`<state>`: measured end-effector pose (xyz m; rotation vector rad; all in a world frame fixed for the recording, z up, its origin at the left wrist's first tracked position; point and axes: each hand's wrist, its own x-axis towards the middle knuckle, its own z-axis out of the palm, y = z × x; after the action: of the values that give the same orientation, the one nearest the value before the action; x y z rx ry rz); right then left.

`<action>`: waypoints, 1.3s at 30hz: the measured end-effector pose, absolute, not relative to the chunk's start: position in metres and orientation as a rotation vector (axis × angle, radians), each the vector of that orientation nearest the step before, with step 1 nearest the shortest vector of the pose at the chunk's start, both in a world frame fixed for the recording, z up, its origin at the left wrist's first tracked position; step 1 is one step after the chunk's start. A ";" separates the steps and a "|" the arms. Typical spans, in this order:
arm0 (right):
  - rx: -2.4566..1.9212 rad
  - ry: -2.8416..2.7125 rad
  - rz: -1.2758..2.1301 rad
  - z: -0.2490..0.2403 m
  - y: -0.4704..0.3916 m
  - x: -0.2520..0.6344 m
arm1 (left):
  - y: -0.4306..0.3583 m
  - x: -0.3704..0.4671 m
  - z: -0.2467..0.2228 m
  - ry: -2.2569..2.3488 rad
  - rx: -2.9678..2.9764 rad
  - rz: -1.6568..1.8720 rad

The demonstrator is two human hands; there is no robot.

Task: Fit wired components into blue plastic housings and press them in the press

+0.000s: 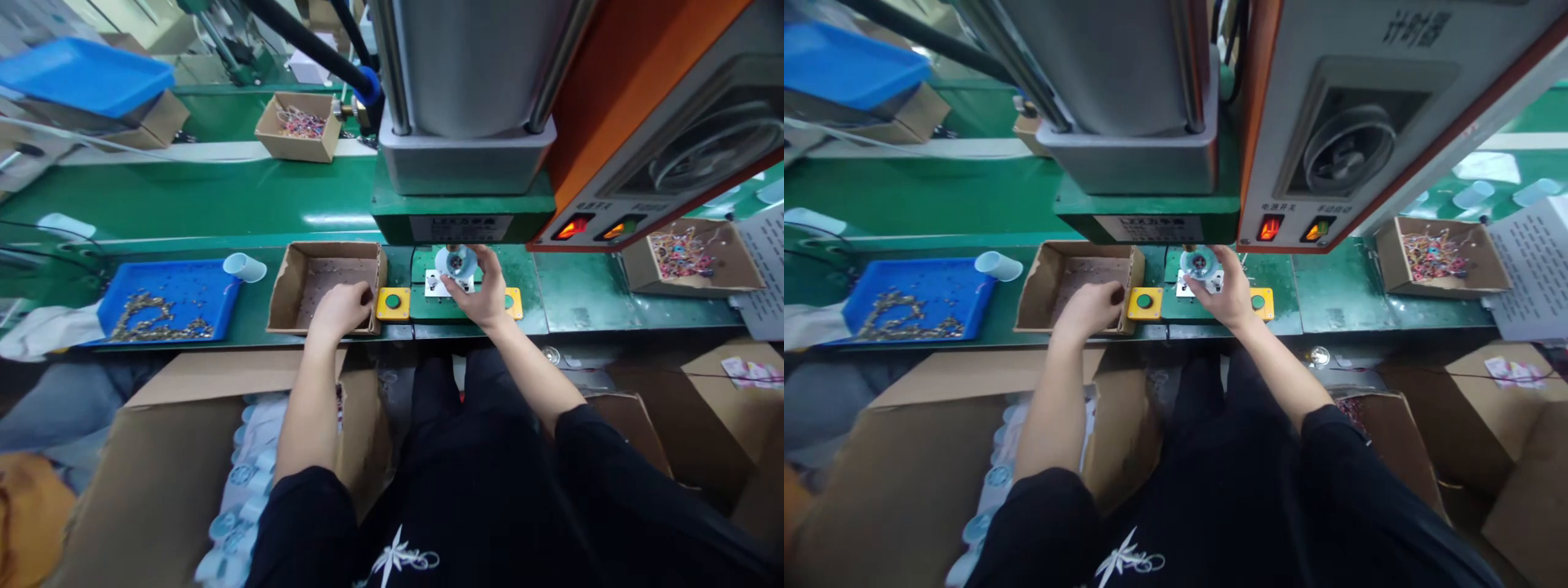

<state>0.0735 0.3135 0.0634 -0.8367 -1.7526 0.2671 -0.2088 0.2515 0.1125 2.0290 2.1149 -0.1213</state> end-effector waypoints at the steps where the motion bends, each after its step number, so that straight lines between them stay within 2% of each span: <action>1: -0.828 -1.764 0.266 0.064 0.313 0.073 | 0.252 -0.209 0.112 2.112 2.029 -0.108; 8: -0.811 -1.816 0.130 0.066 0.314 0.072 | 0.251 -0.212 0.109 2.087 2.022 -0.033; 14: -0.806 -1.868 0.218 0.063 0.315 0.075 | 0.252 -0.211 0.110 2.093 2.070 -0.080; 20: -0.704 -1.844 0.131 0.068 0.314 0.072 | 0.252 -0.211 0.109 2.065 2.092 -0.087; 30: -1.038 -2.014 0.174 0.092 0.301 0.069 | 0.255 -0.219 0.098 2.056 2.132 -0.007; 33: -1.127 -2.064 0.168 0.090 0.286 0.072 | 0.255 -0.223 0.096 2.055 2.174 0.162; 37: -1.162 -2.030 0.123 0.084 0.265 0.100 | 0.235 -0.209 0.091 2.057 2.290 0.690; 39: -1.120 -1.935 0.083 0.073 0.261 0.124 | 0.220 -0.193 0.084 1.982 2.368 0.843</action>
<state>0.1240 0.2608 0.0732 -1.1196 -1.9351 0.0828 -0.1928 0.2202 0.0843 2.3676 1.9823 0.8431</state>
